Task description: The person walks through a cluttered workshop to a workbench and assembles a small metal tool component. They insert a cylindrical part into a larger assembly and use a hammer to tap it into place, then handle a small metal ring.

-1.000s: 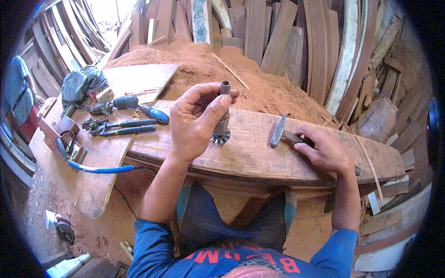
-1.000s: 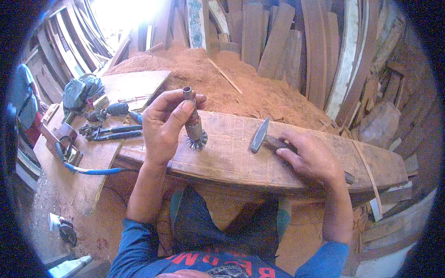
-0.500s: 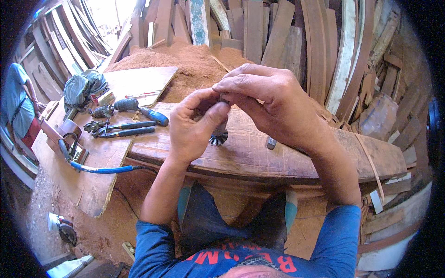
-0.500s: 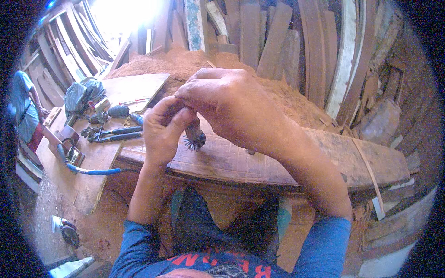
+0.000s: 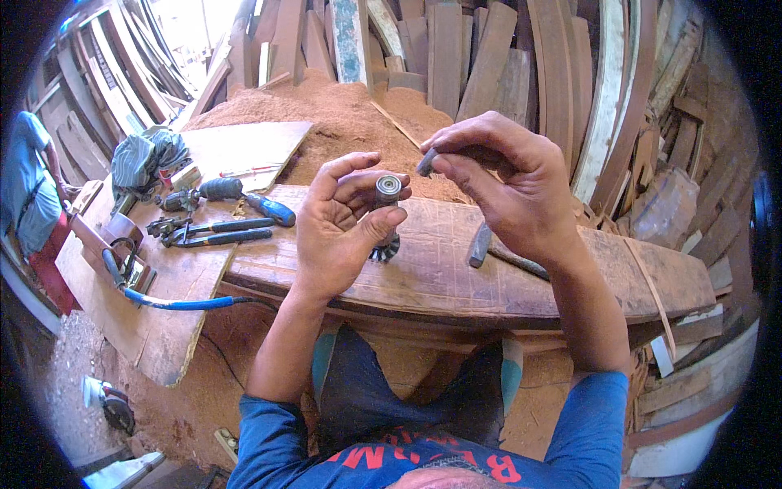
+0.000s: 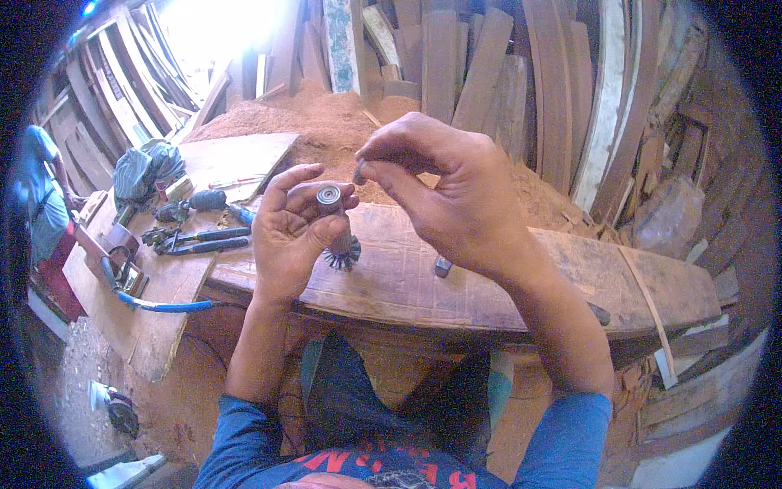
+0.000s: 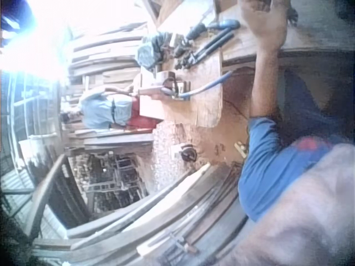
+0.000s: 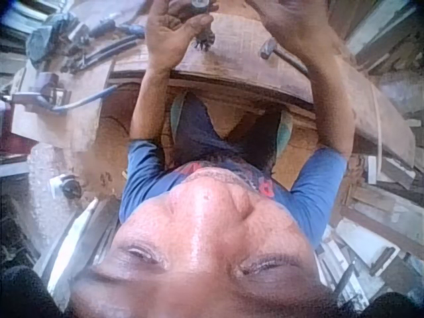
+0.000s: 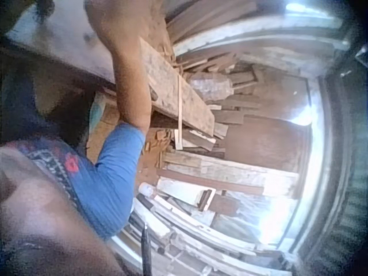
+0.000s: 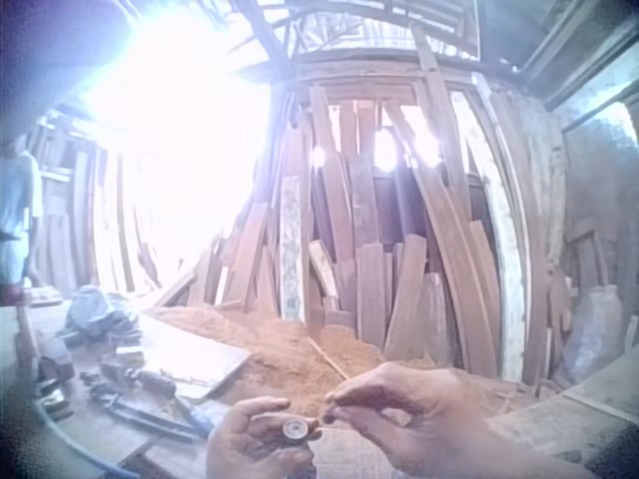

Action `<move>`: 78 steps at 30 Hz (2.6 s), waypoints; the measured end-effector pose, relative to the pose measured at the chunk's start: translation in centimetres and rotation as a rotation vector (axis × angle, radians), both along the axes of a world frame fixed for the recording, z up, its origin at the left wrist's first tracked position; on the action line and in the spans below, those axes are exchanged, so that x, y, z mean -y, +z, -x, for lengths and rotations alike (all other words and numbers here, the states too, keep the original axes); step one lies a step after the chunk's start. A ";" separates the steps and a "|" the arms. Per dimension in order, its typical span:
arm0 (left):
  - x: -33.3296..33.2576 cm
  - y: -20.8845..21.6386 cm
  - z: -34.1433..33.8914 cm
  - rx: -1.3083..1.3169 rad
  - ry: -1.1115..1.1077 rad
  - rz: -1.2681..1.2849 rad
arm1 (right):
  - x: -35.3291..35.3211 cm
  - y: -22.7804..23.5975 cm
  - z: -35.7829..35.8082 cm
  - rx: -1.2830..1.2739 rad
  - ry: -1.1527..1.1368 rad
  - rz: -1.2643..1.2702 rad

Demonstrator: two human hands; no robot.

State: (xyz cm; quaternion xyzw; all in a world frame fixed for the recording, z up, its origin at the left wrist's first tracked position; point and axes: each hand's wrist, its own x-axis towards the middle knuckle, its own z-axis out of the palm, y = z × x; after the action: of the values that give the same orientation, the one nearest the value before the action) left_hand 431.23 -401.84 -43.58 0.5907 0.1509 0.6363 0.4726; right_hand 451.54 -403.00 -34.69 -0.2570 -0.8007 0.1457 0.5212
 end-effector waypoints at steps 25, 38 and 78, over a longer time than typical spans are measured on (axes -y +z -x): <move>-0.3 -0.1 0.2 0.041 -0.013 0.007 | -0.7 1.1 2.1 0.257 0.029 -0.107; 1.3 2.9 0.3 -0.195 0.291 -0.012 | -0.5 1.7 1.7 0.341 0.037 -0.273; 1.4 2.8 -0.3 -0.199 0.351 0.000 | 1.8 4.5 -1.3 0.410 -0.311 -0.353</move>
State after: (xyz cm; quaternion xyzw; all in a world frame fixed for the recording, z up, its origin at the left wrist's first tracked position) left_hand 431.51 -403.23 -40.78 0.6155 0.2975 0.6474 0.3369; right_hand 452.80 -404.81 -30.19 -0.3059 -0.8531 -0.1321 0.4014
